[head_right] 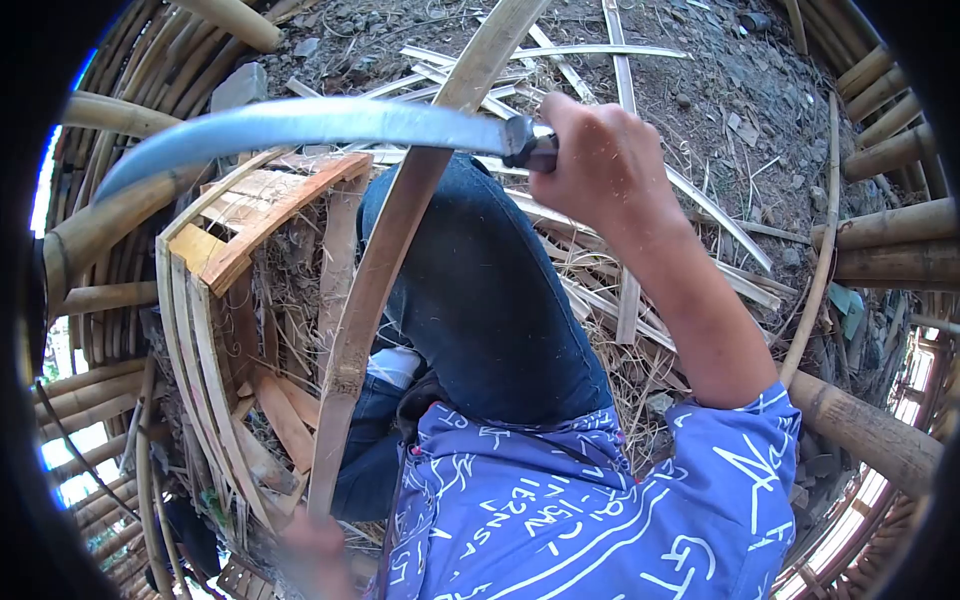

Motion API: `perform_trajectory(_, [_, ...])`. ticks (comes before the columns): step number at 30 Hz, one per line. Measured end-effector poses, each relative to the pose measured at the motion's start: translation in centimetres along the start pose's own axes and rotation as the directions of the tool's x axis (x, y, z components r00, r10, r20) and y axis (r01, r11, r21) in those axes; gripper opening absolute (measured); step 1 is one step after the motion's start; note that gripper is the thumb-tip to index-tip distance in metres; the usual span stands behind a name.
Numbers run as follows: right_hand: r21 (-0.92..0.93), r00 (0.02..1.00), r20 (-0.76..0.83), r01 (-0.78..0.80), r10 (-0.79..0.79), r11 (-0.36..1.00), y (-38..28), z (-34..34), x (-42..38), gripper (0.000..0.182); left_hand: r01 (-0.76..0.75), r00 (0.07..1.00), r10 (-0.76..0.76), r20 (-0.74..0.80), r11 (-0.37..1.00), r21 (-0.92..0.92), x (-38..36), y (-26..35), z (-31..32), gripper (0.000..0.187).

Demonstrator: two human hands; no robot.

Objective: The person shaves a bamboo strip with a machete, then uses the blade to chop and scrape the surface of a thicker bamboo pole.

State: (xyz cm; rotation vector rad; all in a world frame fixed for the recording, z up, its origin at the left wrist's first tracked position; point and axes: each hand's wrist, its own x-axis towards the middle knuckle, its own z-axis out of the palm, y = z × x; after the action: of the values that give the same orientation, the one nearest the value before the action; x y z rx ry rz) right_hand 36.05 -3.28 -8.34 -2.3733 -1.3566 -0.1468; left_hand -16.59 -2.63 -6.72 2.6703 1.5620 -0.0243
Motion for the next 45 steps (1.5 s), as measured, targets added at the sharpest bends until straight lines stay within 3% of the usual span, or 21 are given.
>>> perform_trajectory(4, [-0.052,0.996,-0.012,-0.089,0.088,0.995,1.8,0.0,1.1,0.015,-0.055,0.997,0.058,-0.054,0.997,0.054,0.1,0.6,-0.2,0.023])
perform_trajectory(9, [-0.096,0.997,-0.061,-0.047,0.041,0.994,2.4,0.4,1.5,0.015,0.032,0.997,-0.035,-0.065,0.999,-0.043,-1.1,-1.7,1.0,0.02])
perform_trajectory(12, [-0.033,0.998,-0.031,-0.055,0.054,0.998,2.9,0.6,1.8,0.013,0.008,0.996,-0.008,-0.085,1.0,-0.004,-1.8,-2.5,1.6,0.018])
perform_trajectory(18, [-0.068,0.97,-0.088,-0.233,0.227,0.97,7.6,0.5,4.7,0.015,0.037,0.992,-0.041,-0.119,0.999,-0.035,-3.8,-5.7,2.5,0.014])
perform_trajectory(19, [-0.132,0.952,-0.061,-0.307,0.301,0.943,8.3,0.6,5.3,0.017,-0.027,0.993,0.041,-0.114,0.993,0.116,-4.1,-6.2,2.3,0.015])
perform_trajectory(20, [-0.135,0.951,-0.068,-0.308,0.301,0.942,9.3,1.3,5.6,0.017,-0.031,0.992,0.044,-0.119,0.993,0.112,-4.9,-7.2,2.6,0.015])
perform_trajectory(22, [-0.175,0.912,0.08,-0.384,0.401,0.907,11.6,3.5,5.4,0.019,-0.064,0.993,0.074,-0.089,0.992,0.112,-6.7,-9.2,3.0,0.016])
perform_trajectory(23, [-0.212,0.912,0.079,-0.378,0.402,0.901,11.9,4.0,4.7,0.022,0.055,0.996,-0.056,-0.072,0.998,-0.018,-6.8,-8.5,2.7,0.018])
perform_trajectory(24, [-0.202,0.919,0.085,-0.362,0.385,0.91,12.1,4.7,3.8,0.022,0.074,0.994,-0.075,-0.078,0.997,-0.014,-6.7,-8.1,2.6,0.018])
perform_trajectory(26, [-0.108,0.91,-0.035,-0.413,0.412,0.904,12.3,5.8,1.9,0.023,0.002,0.995,0.001,-0.096,1.0,0.023,-6.2,-7.5,2.1,0.018])
perform_trajectory(28, [-0.044,0.894,-0.02,-0.447,0.447,0.893,12.8,6.0,0.5,0.023,0.006,0.996,-0.001,-0.089,0.998,0.058,-5.6,-7.1,1.8,0.018])
perform_trajectory(30, [0.012,0.867,0.002,-0.499,0.499,0.867,12.6,6.0,-1.0,0.022,0.136,0.986,-0.148,-0.073,0.98,-0.144,-3.5,-5.4,1.0,0.018])
perform_trajectory(31, [0.161,0.839,-0.013,-0.536,0.545,0.829,12.5,5.9,-1.6,0.019,0.14,0.984,-0.154,-0.085,0.978,-0.154,-3.0,-5.4,1.0,0.015])
perform_trajectory(32, [0.305,0.808,-0.022,-0.556,0.589,0.773,12.3,5.6,-2.1,0.015,0.135,0.985,-0.149,-0.088,0.979,-0.151,-2.4,-5.2,0.7,0.015])
perform_trajectory(33, [0.582,0.737,0.052,-0.571,0.674,0.579,11.2,5.0,-2.5,0.011,0.113,0.99,-0.125,-0.067,0.981,-0.155,-1.6,-5.0,0.3,0.014])
perform_trajectory(34, [0.585,0.733,0.049,-0.571,0.678,0.576,9.9,4.2,-2.7,0.011,0.091,0.994,-0.099,-0.045,0.983,-0.158,-1.0,-5.0,0.1,0.013])
perform_trajectory(36, [0.825,0.688,0.07,-0.447,0.723,0.346,7.2,2.3,-3.1,0.012,0.063,0.995,-0.069,-0.065,0.993,-0.098,-0.3,-5.0,0.0,0.013])
perform_trajectory(38, [0.842,0.702,0.048,-0.411,0.711,0.35,5.3,1.0,-3.8,0.014,0.126,0.989,-0.137,-0.064,0.98,-0.154,0.2,-4.7,-0.3,0.014])
perform_trajectory(40, [0.818,0.778,-0.011,-0.354,0.628,0.454,3.5,0.0,-4.4,0.016,0.091,0.991,-0.103,-0.081,0.986,-0.142,1.3,-3.7,-1.2,0.015])
perform_trajectory(43, [0.696,0.904,-0.093,-0.241,0.418,0.677,1.7,0.4,-5.1,0.016,0.039,0.994,-0.049,-0.096,0.993,-0.113,2.6,-2.6,-2.4,0.016])
perform_trajectory(45, [0.65,0.954,-0.08,-0.17,0.289,0.741,0.1,0.7,-4.6,0.018,0.017,0.995,-0.026,-0.092,0.995,-0.096,3.0,-2.3,-2.9,0.016])
